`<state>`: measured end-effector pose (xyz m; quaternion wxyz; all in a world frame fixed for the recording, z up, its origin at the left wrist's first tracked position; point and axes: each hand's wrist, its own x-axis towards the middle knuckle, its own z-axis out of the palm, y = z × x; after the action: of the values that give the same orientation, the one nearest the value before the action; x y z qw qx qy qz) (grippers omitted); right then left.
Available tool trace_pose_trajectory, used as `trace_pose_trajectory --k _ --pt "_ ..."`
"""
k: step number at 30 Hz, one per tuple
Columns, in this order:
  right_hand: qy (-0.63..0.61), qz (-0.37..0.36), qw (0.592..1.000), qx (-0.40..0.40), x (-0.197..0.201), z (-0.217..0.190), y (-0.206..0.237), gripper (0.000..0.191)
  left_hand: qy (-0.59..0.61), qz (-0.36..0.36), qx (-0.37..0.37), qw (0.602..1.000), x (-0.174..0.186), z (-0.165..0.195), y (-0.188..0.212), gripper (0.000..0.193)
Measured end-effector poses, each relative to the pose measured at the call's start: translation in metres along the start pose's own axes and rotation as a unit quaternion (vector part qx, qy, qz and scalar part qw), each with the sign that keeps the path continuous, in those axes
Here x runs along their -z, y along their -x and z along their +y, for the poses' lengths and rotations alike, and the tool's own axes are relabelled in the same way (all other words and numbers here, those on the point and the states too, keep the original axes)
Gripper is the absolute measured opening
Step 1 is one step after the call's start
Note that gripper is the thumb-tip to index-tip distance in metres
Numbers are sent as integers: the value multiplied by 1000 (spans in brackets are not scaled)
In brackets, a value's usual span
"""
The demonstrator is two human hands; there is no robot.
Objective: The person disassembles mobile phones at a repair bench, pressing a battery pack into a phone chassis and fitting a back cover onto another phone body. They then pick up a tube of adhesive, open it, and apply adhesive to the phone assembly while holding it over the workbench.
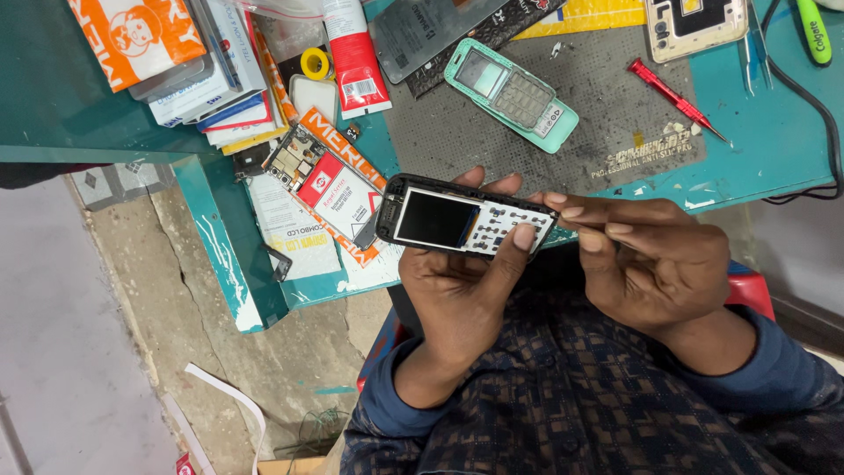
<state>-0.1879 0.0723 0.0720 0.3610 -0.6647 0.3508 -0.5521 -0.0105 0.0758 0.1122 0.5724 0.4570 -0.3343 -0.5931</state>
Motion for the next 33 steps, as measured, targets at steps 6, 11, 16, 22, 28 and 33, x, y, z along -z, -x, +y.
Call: trace_pose_trajectory --k 6,11,16,22,28,33 --pt "1 6 1000 0 -1 -4 -5 34 9 2 0 1000 -1 0 0 57" --pt "-20 36 999 -29 -7 -11 -16 23 -1 7 3 1000 0 -2 -1 57" --pt "-40 56 993 -101 -7 -15 -24 21 -47 13 3 999 1 -5 -3 55" --pt "-67 36 985 -154 4 -13 -30 16 -25 11 7 1000 2 -9 -5 55" --pt "-123 21 978 -169 6 -6 -31 11 -39 0 -2 999 4 -11 -7 53" --pt "-124 20 971 -203 8 0 -31 12 1 1 5 1000 4 -15 -9 53"
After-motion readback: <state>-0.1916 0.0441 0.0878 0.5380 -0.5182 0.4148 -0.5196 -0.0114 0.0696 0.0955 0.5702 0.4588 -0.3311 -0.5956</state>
